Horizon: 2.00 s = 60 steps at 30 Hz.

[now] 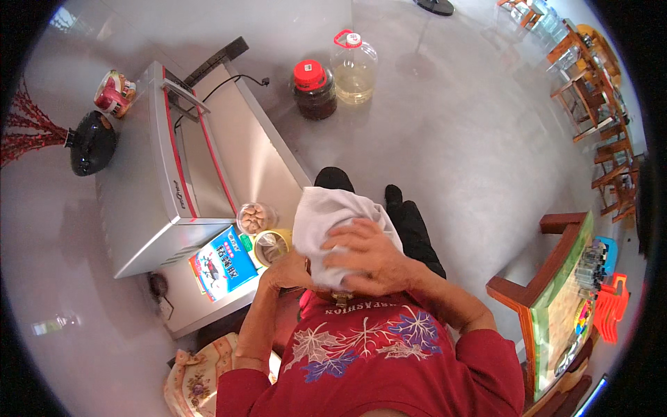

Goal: The person wipes the exterior of a blue and white box with a white cloth, then places it on a white cabinet. They proceed to wipe a small clear plastic container, a yellow cylindrical container, an orange ceramic jar, and a white mug with a floral pattern, using the same cloth. The person handles each item individually, wiping it thoroughly before setting it down.

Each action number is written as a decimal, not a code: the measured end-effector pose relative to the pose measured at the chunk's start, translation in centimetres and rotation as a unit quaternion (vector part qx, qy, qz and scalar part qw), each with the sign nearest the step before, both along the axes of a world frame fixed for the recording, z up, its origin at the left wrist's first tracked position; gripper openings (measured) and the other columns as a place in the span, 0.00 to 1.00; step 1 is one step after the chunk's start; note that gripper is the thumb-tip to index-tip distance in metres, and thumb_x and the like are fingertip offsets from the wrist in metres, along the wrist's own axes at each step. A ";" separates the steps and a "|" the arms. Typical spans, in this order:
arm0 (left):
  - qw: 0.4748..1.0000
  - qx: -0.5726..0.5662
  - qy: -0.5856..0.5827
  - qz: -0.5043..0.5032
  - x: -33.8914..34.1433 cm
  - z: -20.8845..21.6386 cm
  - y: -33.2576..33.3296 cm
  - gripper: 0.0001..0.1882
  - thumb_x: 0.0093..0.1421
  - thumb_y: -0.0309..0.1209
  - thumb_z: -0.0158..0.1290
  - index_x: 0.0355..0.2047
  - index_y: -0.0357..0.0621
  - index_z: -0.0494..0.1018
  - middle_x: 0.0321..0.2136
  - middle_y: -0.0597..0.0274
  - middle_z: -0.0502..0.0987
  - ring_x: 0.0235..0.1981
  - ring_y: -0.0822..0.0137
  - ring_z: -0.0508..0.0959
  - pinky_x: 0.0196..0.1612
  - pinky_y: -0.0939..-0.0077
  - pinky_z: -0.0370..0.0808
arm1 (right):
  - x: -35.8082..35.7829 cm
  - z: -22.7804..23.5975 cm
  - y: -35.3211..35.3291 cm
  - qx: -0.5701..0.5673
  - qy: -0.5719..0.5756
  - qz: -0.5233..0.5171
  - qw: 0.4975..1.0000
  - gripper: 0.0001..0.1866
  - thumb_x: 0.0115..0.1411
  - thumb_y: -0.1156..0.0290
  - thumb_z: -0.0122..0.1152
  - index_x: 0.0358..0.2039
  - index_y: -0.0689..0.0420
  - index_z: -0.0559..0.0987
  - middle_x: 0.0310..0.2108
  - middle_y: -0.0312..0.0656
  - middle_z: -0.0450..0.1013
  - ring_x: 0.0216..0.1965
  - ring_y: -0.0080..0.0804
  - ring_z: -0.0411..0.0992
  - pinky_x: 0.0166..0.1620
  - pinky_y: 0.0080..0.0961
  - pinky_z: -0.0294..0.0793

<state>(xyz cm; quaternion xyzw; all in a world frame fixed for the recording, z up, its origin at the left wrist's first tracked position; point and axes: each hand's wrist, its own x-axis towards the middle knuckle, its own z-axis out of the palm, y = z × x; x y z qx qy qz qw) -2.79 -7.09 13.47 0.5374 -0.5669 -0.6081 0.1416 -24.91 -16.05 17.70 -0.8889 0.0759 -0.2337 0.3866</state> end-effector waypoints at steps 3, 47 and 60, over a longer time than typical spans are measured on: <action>0.994 -0.034 0.025 0.102 0.0 -0.5 1.2 0.47 0.32 0.42 0.69 0.55 0.44 0.64 0.51 0.59 0.70 0.53 0.61 0.69 0.57 0.69 0.64 | 1.8 1.1 1.0 -0.046 0.025 0.057 0.997 0.19 0.49 0.64 0.56 0.44 0.50 0.75 0.48 0.40 0.69 0.49 0.43 0.66 0.54 0.40 0.58; 0.732 0.075 0.461 0.496 -6.1 -3.2 -1.4 0.40 0.53 0.58 0.48 0.61 0.52 0.56 0.58 0.58 0.62 0.58 0.55 0.64 0.58 0.50 0.62 | 0.4 -4.9 0.3 -0.043 -0.083 -0.265 0.960 0.20 0.50 0.72 0.54 0.46 0.53 0.73 0.57 0.47 0.61 0.56 0.48 0.59 0.58 0.43 0.57; 0.885 0.072 0.190 0.419 -3.5 -2.2 -0.6 0.48 0.49 0.57 0.56 0.63 0.47 0.50 0.59 0.55 0.58 0.59 0.58 0.61 0.56 0.58 0.64 | 1.8 -6.6 -5.7 0.134 -0.118 -0.129 0.975 0.16 0.52 0.70 0.54 0.42 0.57 0.76 0.48 0.46 0.71 0.49 0.45 0.69 0.52 0.37 0.66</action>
